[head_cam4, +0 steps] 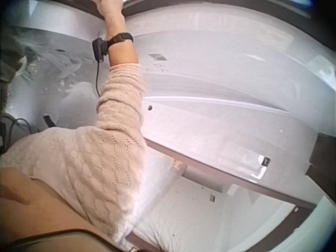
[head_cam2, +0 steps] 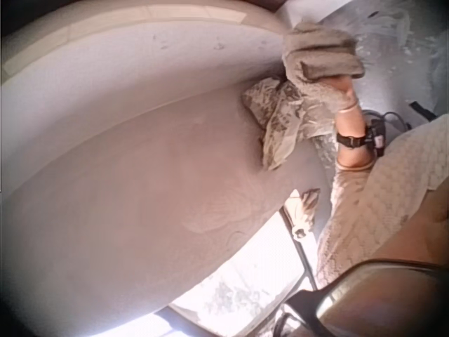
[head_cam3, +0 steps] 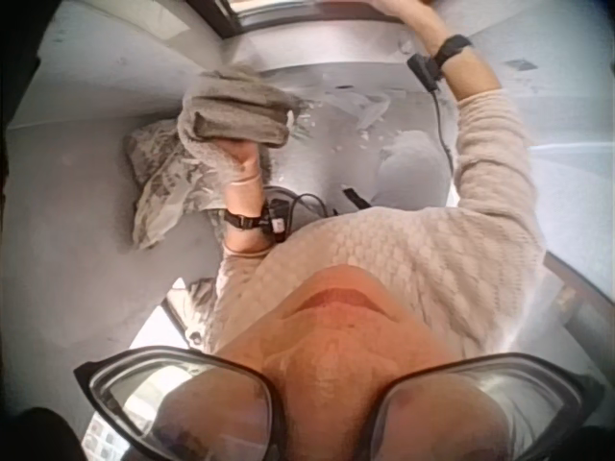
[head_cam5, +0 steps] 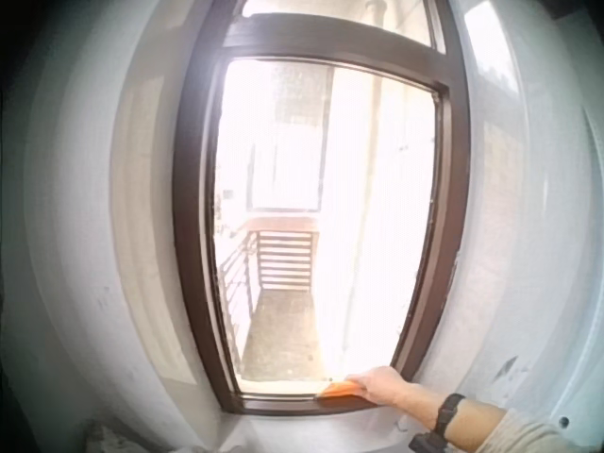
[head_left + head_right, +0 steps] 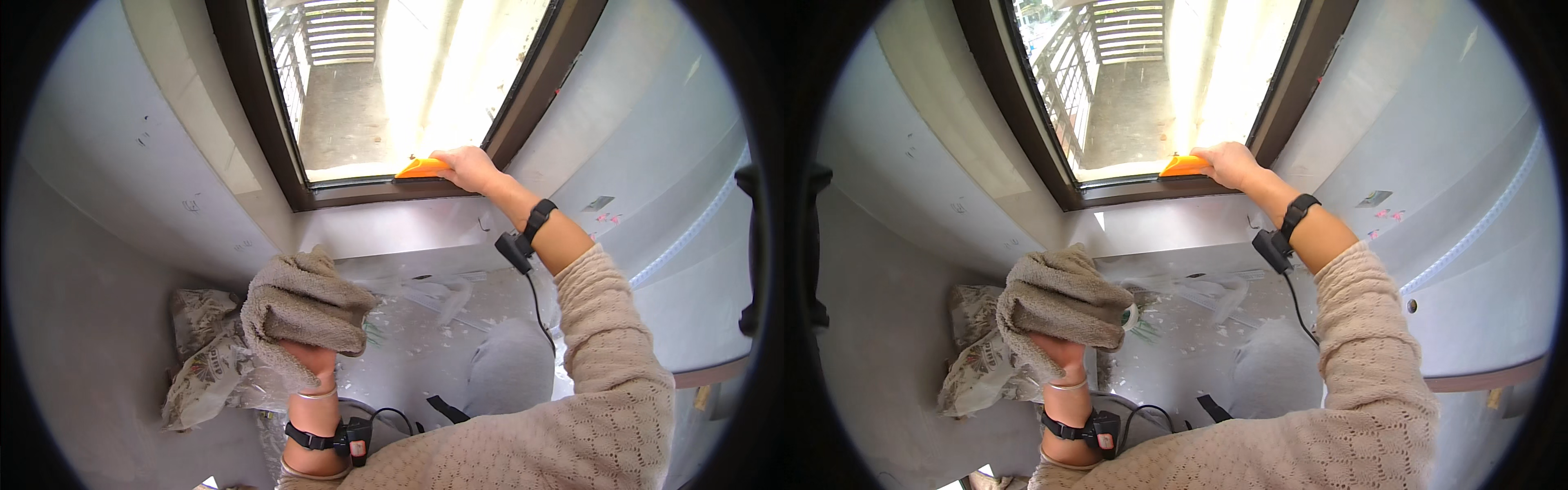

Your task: The person cleans a window using an orange squeegee and a cloth. They wipe the glass pane and the window frame, alternating between the squeegee and the cloth to remove residue.

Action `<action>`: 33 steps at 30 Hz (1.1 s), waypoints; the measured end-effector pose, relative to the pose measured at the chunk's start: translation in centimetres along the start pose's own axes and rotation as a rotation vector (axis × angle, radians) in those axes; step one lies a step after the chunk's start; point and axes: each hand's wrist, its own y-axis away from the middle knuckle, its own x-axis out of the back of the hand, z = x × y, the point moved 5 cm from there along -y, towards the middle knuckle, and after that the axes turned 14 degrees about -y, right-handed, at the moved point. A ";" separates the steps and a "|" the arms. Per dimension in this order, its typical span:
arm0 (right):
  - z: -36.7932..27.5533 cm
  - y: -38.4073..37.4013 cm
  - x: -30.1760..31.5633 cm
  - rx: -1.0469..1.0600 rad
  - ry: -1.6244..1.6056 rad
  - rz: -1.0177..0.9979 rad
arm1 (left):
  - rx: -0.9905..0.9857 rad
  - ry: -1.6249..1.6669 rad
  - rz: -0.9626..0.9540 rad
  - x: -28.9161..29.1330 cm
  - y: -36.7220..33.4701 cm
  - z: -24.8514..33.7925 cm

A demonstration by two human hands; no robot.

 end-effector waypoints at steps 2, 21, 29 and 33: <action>-1.1 0.5 0.1 -0.060 0.048 0.028 | 0.027 0.040 0.074 0.5 0.0 0.0; -14.3 -3.8 4.8 -0.035 0.072 0.241 | -0.103 -0.038 0.044 -0.9 -0.2 0.7; -15.8 -5.4 4.9 -0.024 0.049 0.297 | -0.078 -0.050 0.018 -1.2 -0.4 0.7; -13.1 -4.5 0.3 -0.072 0.006 0.333 | -0.016 0.001 0.067 -1.2 -0.1 0.6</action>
